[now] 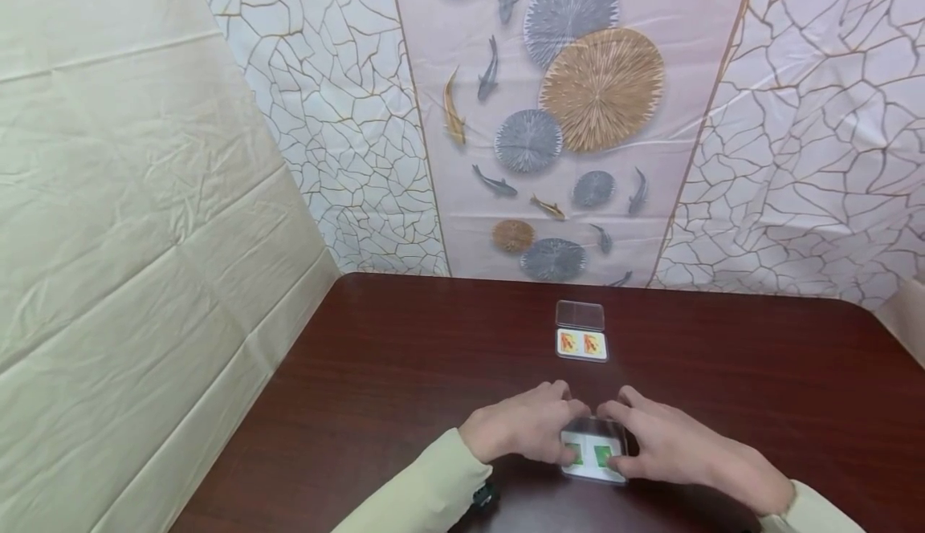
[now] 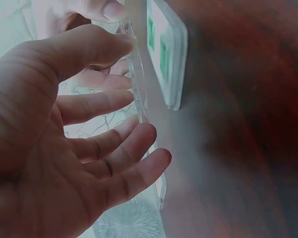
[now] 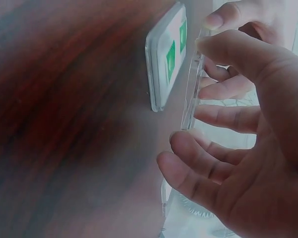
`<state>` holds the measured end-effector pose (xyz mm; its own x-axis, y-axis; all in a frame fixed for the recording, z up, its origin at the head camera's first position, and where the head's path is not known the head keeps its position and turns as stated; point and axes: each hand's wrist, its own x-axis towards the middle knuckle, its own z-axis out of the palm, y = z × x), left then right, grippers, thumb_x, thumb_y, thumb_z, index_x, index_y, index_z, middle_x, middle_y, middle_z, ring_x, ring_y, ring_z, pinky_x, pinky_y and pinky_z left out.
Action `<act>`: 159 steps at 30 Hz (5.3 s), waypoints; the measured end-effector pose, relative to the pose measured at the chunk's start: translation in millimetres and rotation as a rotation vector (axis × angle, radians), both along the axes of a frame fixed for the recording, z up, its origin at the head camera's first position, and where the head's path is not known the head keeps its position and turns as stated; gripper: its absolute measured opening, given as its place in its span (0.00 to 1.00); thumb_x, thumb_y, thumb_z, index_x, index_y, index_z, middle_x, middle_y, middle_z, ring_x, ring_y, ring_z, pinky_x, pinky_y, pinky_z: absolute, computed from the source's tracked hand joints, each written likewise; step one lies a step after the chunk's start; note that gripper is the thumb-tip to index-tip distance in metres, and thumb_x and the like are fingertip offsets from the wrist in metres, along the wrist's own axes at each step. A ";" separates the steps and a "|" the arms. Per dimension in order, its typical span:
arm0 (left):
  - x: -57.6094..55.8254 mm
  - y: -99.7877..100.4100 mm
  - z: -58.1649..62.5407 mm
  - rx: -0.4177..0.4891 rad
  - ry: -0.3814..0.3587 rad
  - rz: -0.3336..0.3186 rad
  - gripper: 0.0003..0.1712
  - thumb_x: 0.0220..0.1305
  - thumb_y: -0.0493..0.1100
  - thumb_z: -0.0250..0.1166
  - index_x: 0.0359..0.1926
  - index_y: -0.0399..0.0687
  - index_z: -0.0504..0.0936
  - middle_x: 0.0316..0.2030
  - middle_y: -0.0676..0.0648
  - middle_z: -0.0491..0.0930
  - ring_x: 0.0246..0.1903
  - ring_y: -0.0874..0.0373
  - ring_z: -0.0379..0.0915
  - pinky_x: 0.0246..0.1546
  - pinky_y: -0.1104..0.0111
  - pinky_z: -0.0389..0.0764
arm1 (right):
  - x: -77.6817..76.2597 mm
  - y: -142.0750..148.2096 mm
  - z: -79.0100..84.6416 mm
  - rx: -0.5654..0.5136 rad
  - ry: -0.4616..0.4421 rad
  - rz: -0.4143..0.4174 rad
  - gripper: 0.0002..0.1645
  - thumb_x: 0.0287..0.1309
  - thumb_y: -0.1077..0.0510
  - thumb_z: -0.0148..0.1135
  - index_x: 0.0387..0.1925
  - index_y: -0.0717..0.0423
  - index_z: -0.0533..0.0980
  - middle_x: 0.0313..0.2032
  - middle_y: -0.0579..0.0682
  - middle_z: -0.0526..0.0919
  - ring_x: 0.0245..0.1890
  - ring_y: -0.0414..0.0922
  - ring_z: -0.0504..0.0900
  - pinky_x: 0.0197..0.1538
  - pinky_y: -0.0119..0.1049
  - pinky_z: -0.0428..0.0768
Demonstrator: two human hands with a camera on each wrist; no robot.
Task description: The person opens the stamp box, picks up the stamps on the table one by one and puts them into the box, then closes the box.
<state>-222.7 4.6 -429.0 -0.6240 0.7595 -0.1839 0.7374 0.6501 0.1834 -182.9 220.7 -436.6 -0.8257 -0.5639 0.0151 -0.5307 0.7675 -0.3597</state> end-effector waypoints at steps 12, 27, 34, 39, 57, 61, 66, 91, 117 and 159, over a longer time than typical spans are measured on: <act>11.3 -3.2 -7.0 -0.006 0.012 -0.003 0.33 0.55 0.56 0.72 0.62 0.64 0.75 0.46 0.56 0.70 0.40 0.67 0.65 0.36 0.79 0.70 | 9.2 -2.9 -7.0 -0.002 0.007 0.000 0.31 0.47 0.41 0.73 0.52 0.46 0.75 0.38 0.41 0.66 0.26 0.29 0.67 0.28 0.27 0.69; 19.4 -2.4 -9.2 -0.025 0.058 0.005 0.32 0.55 0.59 0.72 0.61 0.64 0.75 0.45 0.56 0.71 0.39 0.66 0.65 0.33 0.77 0.69 | 14.1 -2.8 -14.5 -0.018 0.002 -0.007 0.31 0.47 0.41 0.74 0.52 0.45 0.75 0.37 0.41 0.66 0.26 0.29 0.66 0.28 0.27 0.68; 19.4 -2.8 -10.9 -0.019 0.075 0.001 0.32 0.55 0.60 0.72 0.60 0.64 0.75 0.45 0.56 0.71 0.37 0.66 0.65 0.31 0.77 0.69 | 13.8 -2.4 -15.3 -0.021 -0.007 -0.009 0.31 0.47 0.41 0.74 0.52 0.45 0.75 0.38 0.41 0.65 0.27 0.29 0.66 0.29 0.27 0.68; 19.6 -3.2 -11.3 -0.020 0.083 -0.002 0.32 0.55 0.61 0.71 0.60 0.65 0.75 0.45 0.56 0.71 0.37 0.66 0.65 0.31 0.77 0.69 | 13.4 -2.0 -15.1 -0.025 -0.013 -0.004 0.31 0.48 0.41 0.74 0.52 0.44 0.74 0.38 0.41 0.65 0.27 0.29 0.66 0.29 0.27 0.68; 20.7 -4.3 -12.8 -0.023 0.110 0.001 0.32 0.54 0.63 0.71 0.60 0.67 0.75 0.46 0.57 0.72 0.39 0.66 0.66 0.35 0.76 0.70 | 13.6 0.0 -14.9 -0.017 0.022 0.011 0.32 0.47 0.39 0.74 0.52 0.44 0.75 0.39 0.40 0.66 0.29 0.29 0.67 0.30 0.27 0.70; 21.6 -5.7 -10.3 -0.024 0.099 -0.005 0.32 0.55 0.64 0.70 0.60 0.67 0.74 0.46 0.58 0.72 0.39 0.66 0.67 0.35 0.76 0.71 | 12.3 3.4 -12.3 -0.029 -0.050 0.012 0.35 0.48 0.35 0.72 0.54 0.45 0.74 0.40 0.42 0.67 0.30 0.29 0.69 0.30 0.28 0.70; 16.9 -6.1 -4.6 -0.024 0.110 -0.024 0.30 0.58 0.64 0.68 0.61 0.66 0.74 0.47 0.59 0.73 0.40 0.67 0.69 0.37 0.75 0.73 | 6.3 11.0 -7.6 -0.049 -0.131 0.013 0.33 0.52 0.36 0.69 0.54 0.47 0.74 0.40 0.44 0.67 0.29 0.30 0.68 0.30 0.28 0.69; -26.0 7.5 11.0 0.032 0.086 0.080 0.23 0.63 0.58 0.66 0.58 0.63 0.77 0.50 0.57 0.78 0.44 0.65 0.76 0.44 0.73 0.78 | -45.7 21.2 9.5 -0.017 -0.187 -0.062 0.22 0.55 0.44 0.69 0.46 0.51 0.78 0.37 0.46 0.76 0.30 0.35 0.71 0.32 0.30 0.72; -78.3 21.7 21.2 0.068 0.109 0.176 0.26 0.62 0.53 0.68 0.59 0.57 0.75 0.47 0.53 0.78 0.39 0.64 0.71 0.39 0.74 0.77 | -88.3 22.1 9.9 -0.072 0.019 -0.157 0.21 0.54 0.56 0.70 0.49 0.61 0.76 0.37 0.53 0.79 0.32 0.41 0.75 0.34 0.35 0.75; -148.6 26.7 -2.3 0.104 0.050 0.362 0.18 0.67 0.48 0.62 0.56 0.53 0.76 0.49 0.52 0.74 0.43 0.61 0.70 0.45 0.68 0.76 | -170.9 7.8 4.3 0.013 0.012 -0.236 0.25 0.58 0.56 0.67 0.55 0.64 0.75 0.46 0.63 0.78 0.39 0.51 0.78 0.43 0.50 0.78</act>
